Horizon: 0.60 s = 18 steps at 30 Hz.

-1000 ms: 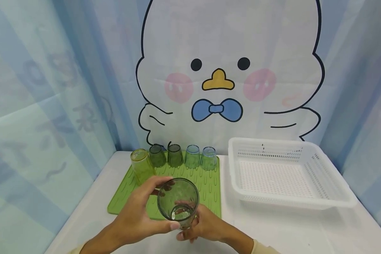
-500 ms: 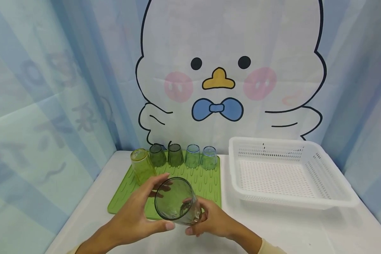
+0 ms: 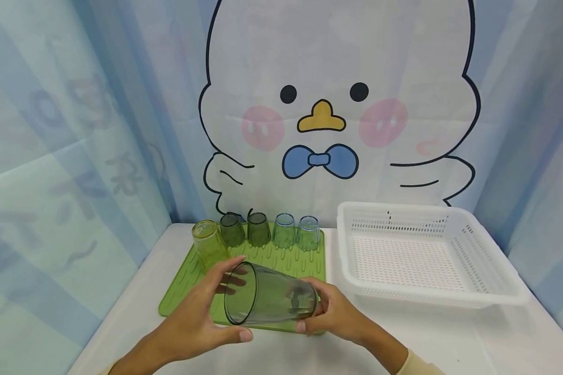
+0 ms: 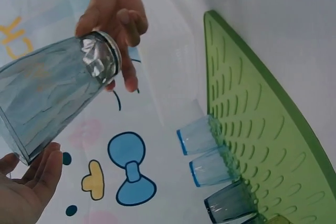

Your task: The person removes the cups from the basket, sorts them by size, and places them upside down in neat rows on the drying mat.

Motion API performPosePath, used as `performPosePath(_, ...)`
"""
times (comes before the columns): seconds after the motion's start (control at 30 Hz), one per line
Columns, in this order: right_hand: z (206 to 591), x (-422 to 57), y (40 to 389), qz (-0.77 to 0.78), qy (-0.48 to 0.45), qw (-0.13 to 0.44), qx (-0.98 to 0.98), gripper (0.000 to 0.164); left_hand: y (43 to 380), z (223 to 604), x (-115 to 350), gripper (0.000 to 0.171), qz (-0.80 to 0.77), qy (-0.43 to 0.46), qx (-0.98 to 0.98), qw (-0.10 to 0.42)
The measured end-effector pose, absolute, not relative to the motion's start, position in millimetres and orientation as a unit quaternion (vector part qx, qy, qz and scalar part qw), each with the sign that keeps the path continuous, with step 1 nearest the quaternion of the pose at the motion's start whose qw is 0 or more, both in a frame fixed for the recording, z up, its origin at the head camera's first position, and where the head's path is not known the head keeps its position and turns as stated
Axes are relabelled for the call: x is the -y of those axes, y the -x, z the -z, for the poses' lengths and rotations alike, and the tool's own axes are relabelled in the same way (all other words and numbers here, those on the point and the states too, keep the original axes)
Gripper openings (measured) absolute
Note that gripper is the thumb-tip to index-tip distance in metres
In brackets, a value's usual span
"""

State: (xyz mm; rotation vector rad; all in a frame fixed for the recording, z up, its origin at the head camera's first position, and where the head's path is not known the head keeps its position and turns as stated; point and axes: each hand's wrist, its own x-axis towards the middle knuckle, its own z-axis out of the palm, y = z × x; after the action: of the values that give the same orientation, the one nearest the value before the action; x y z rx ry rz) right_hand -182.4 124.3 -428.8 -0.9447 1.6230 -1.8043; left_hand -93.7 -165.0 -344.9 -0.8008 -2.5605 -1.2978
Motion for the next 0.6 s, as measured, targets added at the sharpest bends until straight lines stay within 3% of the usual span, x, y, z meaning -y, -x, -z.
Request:
performPosePath(0.4,398,-137,188,0.684,0.365,0.197,-0.601,0.062,100,358,171,0.091,0.447,0.24,0.86,0.057)
performPosePath(0.6,382,-134,186,0.68,0.379,0.161,-0.607,0.06,106,370,172,0.089,0.45,0.219,0.866,0.022)
